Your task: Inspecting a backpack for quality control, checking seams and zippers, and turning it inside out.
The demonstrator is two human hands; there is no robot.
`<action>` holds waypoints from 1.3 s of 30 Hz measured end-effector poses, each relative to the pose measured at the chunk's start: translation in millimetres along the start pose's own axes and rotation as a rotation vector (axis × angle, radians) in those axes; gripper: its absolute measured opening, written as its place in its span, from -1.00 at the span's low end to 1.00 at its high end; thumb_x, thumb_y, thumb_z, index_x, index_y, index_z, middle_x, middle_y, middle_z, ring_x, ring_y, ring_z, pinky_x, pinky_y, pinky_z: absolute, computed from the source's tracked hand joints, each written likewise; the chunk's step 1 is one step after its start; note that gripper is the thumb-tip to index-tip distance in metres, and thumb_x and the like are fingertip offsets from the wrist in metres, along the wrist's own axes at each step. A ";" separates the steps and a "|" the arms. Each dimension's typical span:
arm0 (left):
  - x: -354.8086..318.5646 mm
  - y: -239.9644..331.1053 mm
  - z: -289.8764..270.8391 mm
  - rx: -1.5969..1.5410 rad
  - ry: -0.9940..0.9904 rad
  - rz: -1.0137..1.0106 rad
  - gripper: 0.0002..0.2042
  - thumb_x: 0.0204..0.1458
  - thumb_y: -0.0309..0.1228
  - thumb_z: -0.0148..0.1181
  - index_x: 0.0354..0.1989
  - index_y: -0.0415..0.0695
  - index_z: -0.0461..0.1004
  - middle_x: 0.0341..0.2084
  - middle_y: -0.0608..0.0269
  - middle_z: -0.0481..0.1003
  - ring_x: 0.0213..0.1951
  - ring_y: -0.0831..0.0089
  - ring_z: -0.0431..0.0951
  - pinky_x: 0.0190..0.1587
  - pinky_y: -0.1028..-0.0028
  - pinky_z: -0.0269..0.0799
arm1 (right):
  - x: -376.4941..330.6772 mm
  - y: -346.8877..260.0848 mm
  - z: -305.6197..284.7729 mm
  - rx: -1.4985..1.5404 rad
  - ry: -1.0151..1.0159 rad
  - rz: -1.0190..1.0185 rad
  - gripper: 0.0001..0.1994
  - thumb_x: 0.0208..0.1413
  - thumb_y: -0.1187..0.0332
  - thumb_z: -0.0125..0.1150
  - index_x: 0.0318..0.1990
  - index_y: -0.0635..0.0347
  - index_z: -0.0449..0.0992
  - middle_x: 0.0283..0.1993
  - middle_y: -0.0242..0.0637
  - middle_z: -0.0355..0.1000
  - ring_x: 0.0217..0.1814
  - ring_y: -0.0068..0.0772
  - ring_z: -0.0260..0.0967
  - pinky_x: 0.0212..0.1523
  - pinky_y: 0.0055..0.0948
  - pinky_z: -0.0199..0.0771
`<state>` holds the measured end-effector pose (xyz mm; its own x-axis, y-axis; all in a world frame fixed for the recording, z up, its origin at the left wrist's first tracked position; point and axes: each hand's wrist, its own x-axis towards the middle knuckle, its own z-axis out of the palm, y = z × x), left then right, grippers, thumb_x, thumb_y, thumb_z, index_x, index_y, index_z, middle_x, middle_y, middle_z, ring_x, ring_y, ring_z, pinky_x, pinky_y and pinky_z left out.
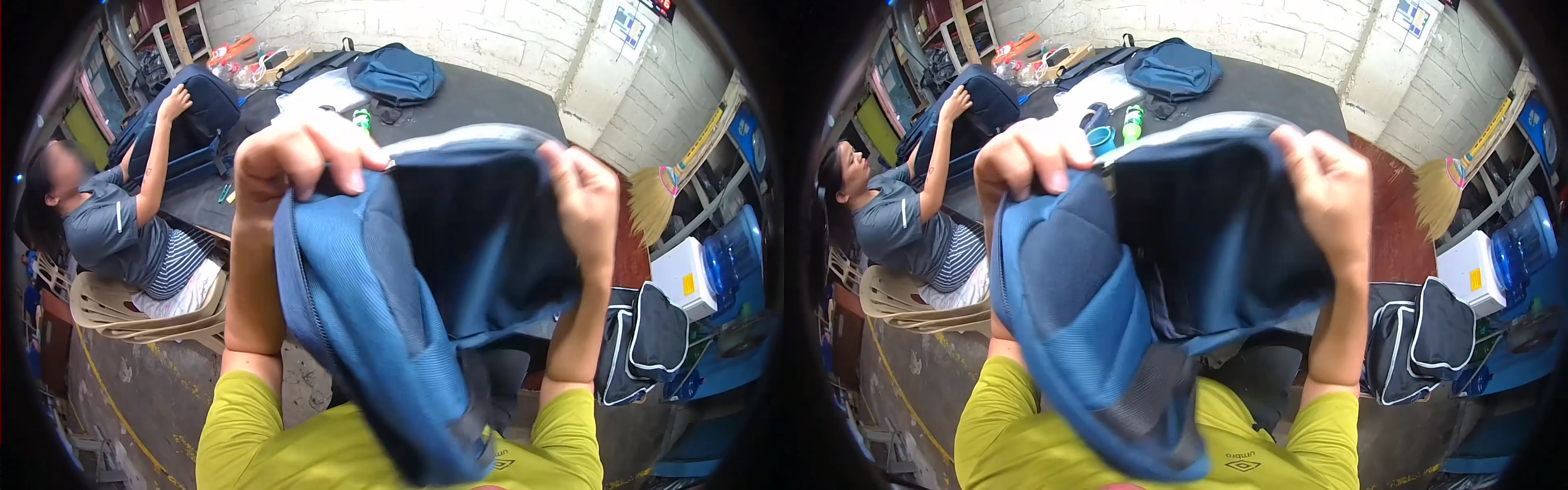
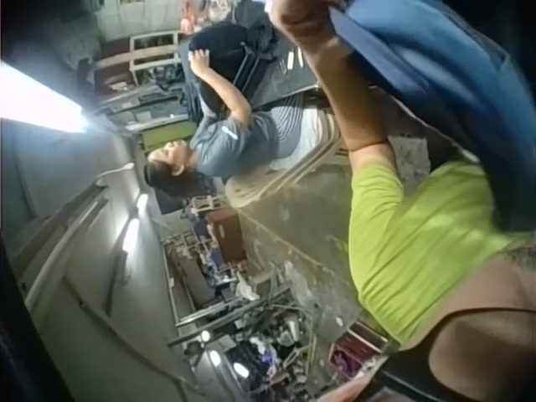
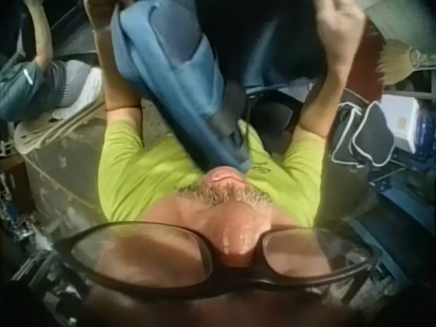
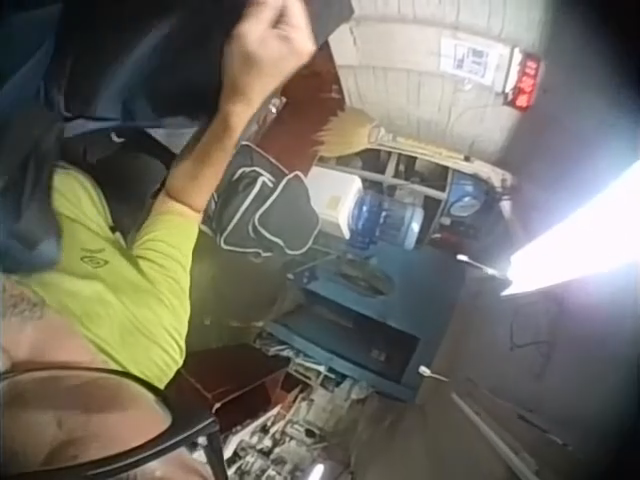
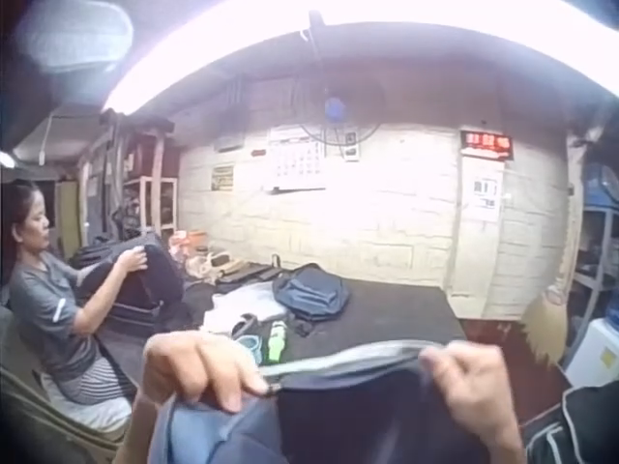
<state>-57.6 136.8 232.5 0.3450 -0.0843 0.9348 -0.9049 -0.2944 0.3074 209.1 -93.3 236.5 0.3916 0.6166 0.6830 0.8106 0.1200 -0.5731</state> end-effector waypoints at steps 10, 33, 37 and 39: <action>7.5 5.4 -42.2 1.216 -0.176 0.067 -0.87 0.01 -0.42 0.45 -0.43 -0.02 0.55 -0.20 0.32 0.75 0.09 0.15 0.65 0.24 0.18 0.51 | 58.4 11.3 -66.3 0.273 0.788 0.005 -0.61 0.61 0.18 0.18 0.26 0.34 0.69 -0.01 -0.29 0.73 -0.19 -0.63 0.60 -0.13 -0.62 0.60; -215.6 -32.0 95.6 0.047 0.473 -1.053 -0.44 0.56 -0.31 -0.04 0.65 -0.20 0.13 0.59 0.01 0.24 0.56 0.22 0.28 0.57 0.31 0.26 | -85.6 -96.9 68.6 0.273 -0.495 -0.547 -0.72 0.19 0.05 0.58 -0.16 0.01 0.72 -0.13 -0.42 0.66 -0.07 -0.31 0.66 -0.01 -0.25 0.60; -170.7 -28.1 93.2 0.194 0.470 -1.080 -0.43 0.60 -0.29 -0.13 0.70 -0.16 0.05 0.64 0.06 0.16 0.60 0.26 0.22 0.60 0.32 0.22 | -39.2 -54.0 49.9 -0.173 0.244 -0.383 -0.72 0.26 0.36 0.50 0.05 0.29 0.73 0.19 -0.06 0.60 0.24 -0.04 0.57 0.26 -0.16 0.57; -152.8 -24.6 111.4 0.265 0.460 -1.087 -0.43 0.62 -0.28 -0.17 0.72 -0.14 0.01 0.67 0.08 0.12 0.62 0.29 0.18 0.61 0.32 0.20 | -34.7 -32.4 54.8 -0.028 0.016 -0.349 -0.68 0.37 0.26 0.40 0.11 0.33 0.72 0.24 -0.03 0.57 0.24 -0.07 0.57 0.32 -0.19 0.51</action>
<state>-60.2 50.8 62.2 0.7237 0.6595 0.2033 -0.0995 -0.1918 0.9764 145.4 -76.0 206.5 0.0954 0.5298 0.8428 0.9084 0.2999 -0.2913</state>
